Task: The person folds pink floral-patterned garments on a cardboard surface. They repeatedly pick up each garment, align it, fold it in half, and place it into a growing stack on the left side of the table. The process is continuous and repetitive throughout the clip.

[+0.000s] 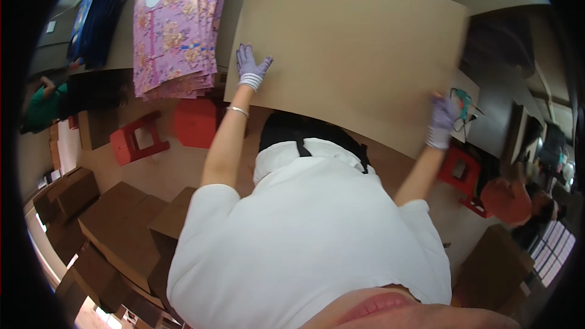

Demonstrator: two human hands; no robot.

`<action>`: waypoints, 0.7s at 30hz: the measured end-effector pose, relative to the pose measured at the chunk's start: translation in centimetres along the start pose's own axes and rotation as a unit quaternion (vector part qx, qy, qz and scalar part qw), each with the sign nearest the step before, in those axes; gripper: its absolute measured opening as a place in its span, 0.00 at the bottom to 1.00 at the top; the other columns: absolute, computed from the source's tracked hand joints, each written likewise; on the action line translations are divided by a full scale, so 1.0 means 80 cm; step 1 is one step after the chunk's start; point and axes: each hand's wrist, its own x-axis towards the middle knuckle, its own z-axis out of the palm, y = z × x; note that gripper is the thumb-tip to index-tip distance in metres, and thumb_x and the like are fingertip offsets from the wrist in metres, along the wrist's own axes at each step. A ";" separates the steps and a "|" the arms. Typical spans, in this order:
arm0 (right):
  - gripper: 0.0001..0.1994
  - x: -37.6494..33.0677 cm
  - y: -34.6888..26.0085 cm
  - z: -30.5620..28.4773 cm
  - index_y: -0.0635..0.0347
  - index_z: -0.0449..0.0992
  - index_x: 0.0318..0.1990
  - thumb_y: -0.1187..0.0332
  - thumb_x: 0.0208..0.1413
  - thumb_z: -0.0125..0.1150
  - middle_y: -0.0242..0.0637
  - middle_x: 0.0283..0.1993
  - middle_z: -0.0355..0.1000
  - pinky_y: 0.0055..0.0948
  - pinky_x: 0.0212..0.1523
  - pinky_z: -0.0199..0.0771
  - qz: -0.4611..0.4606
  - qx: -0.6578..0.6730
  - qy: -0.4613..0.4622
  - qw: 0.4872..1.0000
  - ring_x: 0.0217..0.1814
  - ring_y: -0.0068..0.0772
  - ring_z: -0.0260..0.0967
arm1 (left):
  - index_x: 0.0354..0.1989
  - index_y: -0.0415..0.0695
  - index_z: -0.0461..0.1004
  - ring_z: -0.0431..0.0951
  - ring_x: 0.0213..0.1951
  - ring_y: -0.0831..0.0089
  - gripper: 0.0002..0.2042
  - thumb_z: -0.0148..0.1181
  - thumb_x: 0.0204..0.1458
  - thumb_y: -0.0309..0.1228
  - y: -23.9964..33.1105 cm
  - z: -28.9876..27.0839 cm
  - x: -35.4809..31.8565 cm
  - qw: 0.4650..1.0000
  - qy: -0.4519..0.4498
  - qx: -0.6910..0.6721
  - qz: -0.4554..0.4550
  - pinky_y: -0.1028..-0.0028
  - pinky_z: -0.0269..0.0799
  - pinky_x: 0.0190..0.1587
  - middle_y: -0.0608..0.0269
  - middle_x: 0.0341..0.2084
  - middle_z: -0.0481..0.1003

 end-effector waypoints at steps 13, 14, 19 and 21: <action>0.17 0.051 0.108 0.000 0.64 0.71 0.57 0.70 0.61 0.53 0.40 0.52 0.75 0.27 0.54 0.70 0.111 -0.085 -0.028 0.990 0.50 0.27 0.72 | 0.46 0.36 0.77 0.82 0.35 0.66 0.15 0.66 0.50 0.26 0.030 -0.109 -0.002 0.909 0.207 -0.353 -0.081 0.71 0.77 0.42 0.54 0.36 0.82; 0.19 0.059 0.093 0.024 0.63 0.70 0.59 0.69 0.61 0.51 0.42 0.54 0.74 0.28 0.55 0.70 0.106 -0.150 -0.065 0.981 0.52 0.28 0.72 | 0.45 0.36 0.78 0.82 0.35 0.64 0.13 0.64 0.51 0.26 0.037 -0.113 0.001 0.930 0.203 -0.301 -0.049 0.70 0.77 0.43 0.52 0.36 0.81; 0.23 0.062 0.013 0.119 0.59 0.66 0.63 0.61 0.63 0.53 0.45 0.60 0.69 0.31 0.60 0.67 0.085 -0.139 -0.170 0.972 0.60 0.40 0.69 | 0.44 0.43 0.79 0.79 0.45 0.49 0.12 0.60 0.52 0.33 0.108 -0.109 -0.004 0.943 0.127 -0.282 0.121 0.64 0.74 0.51 0.46 0.47 0.77; 0.25 0.054 0.023 0.151 0.55 0.62 0.66 0.58 0.64 0.53 0.44 0.66 0.63 0.33 0.64 0.62 0.077 0.068 -0.194 0.976 0.66 0.40 0.63 | 0.50 0.43 0.78 0.70 0.58 0.50 0.14 0.57 0.56 0.31 0.173 -0.108 -0.020 0.951 0.128 -0.097 0.265 0.62 0.66 0.60 0.45 0.58 0.69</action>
